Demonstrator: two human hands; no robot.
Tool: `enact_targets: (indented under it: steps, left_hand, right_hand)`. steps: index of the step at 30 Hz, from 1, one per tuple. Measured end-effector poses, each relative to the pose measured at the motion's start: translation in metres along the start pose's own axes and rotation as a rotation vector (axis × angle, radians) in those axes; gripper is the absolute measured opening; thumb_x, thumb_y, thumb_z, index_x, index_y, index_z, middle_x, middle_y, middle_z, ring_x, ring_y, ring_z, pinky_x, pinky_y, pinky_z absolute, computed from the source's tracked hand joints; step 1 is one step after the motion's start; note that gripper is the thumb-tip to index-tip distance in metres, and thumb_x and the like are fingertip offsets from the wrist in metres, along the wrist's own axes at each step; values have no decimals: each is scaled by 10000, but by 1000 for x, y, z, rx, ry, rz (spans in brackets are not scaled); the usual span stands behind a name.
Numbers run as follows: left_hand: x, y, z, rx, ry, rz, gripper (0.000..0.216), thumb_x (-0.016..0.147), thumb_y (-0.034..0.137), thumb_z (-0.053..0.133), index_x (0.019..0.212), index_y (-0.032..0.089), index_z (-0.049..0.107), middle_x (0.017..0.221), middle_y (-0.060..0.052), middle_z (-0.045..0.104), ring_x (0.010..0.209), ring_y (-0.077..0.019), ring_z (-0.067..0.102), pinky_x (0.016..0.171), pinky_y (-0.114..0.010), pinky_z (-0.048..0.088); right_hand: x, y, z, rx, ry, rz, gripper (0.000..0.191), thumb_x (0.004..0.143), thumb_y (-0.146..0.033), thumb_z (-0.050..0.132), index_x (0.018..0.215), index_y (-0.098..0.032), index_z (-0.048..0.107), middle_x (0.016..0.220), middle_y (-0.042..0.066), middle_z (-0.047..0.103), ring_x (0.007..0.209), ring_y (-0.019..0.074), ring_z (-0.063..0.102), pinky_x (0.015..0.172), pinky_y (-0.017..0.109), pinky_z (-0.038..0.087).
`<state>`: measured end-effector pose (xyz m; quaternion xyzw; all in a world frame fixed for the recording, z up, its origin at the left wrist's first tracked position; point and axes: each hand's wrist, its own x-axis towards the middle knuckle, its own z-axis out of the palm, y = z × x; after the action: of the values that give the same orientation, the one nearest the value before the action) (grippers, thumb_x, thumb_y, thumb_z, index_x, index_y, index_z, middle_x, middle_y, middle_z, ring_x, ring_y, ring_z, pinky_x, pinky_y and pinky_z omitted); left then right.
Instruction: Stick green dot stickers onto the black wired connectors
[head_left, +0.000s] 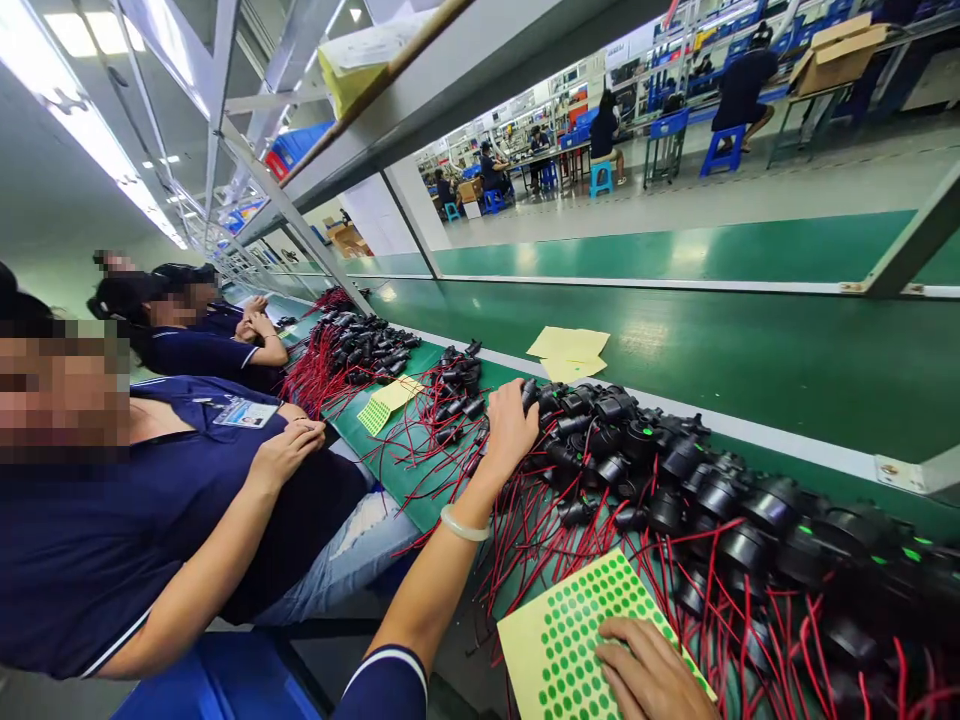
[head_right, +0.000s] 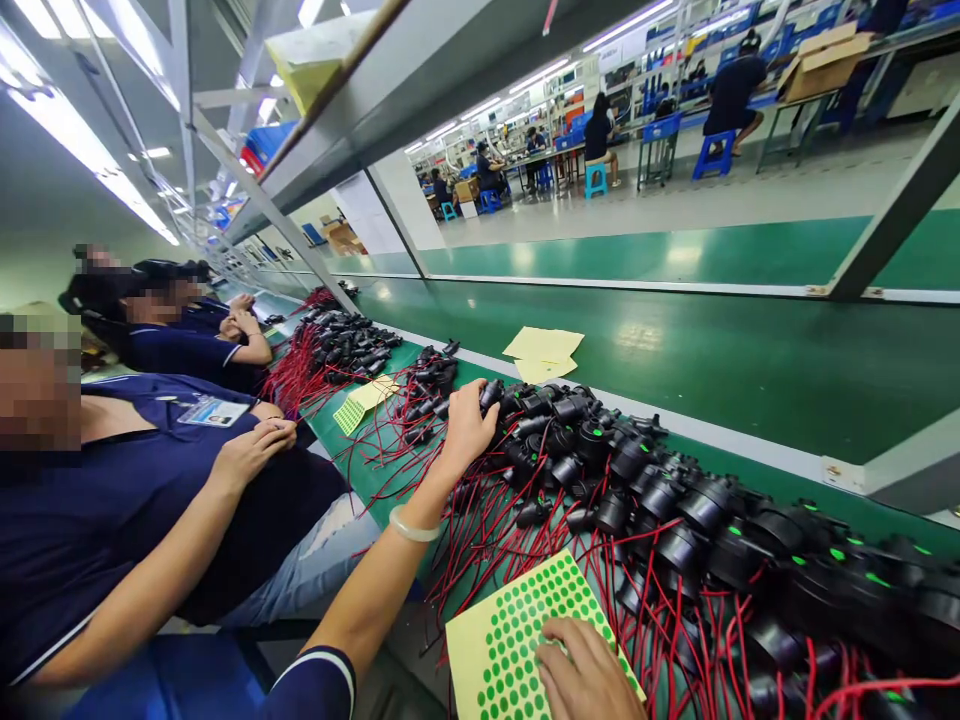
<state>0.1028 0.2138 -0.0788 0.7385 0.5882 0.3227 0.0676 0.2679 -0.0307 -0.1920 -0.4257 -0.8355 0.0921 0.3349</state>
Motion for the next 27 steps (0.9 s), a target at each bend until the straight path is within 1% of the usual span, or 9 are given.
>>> enact_targets:
  steps: [3,5,7,11,15,17,20,23,27]
  left_hand:
    - [-32,3,-20,-4,31,29,386,835,198,574,1208,153,487,1252,-154,544,1206,-285,450,1043,-454,337]
    - [-69,7,-42,-44,45,57,316,854,227,567,1163,178,520,1205,-120,573,1166,-256,483,1025,-417,359]
    - [-115,9,-63,-118,7,0,206,870,257,558,1065,193,568,1087,-86,613,1049,-223,547,934,-360,421]
    - [-216,9,-83,-316,-153,-466,149,847,324,595,866,179,620,793,-27,618,741,-167,579,683,-268,454]
    - [-290,7,-71,-577,-112,-901,331,710,448,728,822,157,614,681,6,587,613,-135,555,560,-232,444]
    - [-307,9,-61,-778,-136,-1034,405,659,480,767,837,153,606,708,3,607,613,-126,575,541,-218,457]
    - [-314,15,-50,-1054,-224,-1131,405,637,448,804,816,132,625,714,-12,643,599,-104,588,522,-186,450]
    - [-311,22,-46,-1317,-259,-1162,377,640,356,826,877,107,672,776,-60,698,620,-115,616,539,-193,462]
    - [-306,28,-48,-1571,-259,-1130,408,652,258,821,1008,105,694,938,-122,732,779,-200,683,728,-303,529]
  right_hand:
    - [6,-11,-12,71,-14,75,193,909,-140,438,982,-213,601,965,53,648,877,171,645,737,281,566]
    - [8,-16,-18,102,-44,128,203,915,-135,436,1009,-207,600,987,61,637,904,186,630,765,329,563]
    - [8,-18,-20,124,-77,166,195,920,-138,445,1023,-200,600,1021,70,626,946,199,613,806,369,551]
    - [4,-17,-19,146,-99,190,182,937,-175,459,1052,-193,599,1058,80,614,992,211,589,846,396,530]
    - [6,-19,-21,127,-86,166,175,946,-192,468,1068,-186,593,1055,86,617,985,216,589,852,406,514]
    - [9,-23,-23,119,-92,146,168,943,-190,479,1069,-179,590,1058,90,619,987,224,587,859,418,503]
    - [16,-36,-22,127,-120,112,147,939,-181,485,1044,-177,588,1037,83,625,981,219,586,857,406,496]
    - [22,-52,-19,146,-156,90,126,936,-169,482,1000,-185,589,991,63,630,944,199,591,828,365,504]
    - [24,-66,-12,160,-171,98,131,940,-168,463,976,-193,587,959,54,627,910,190,592,802,343,507]
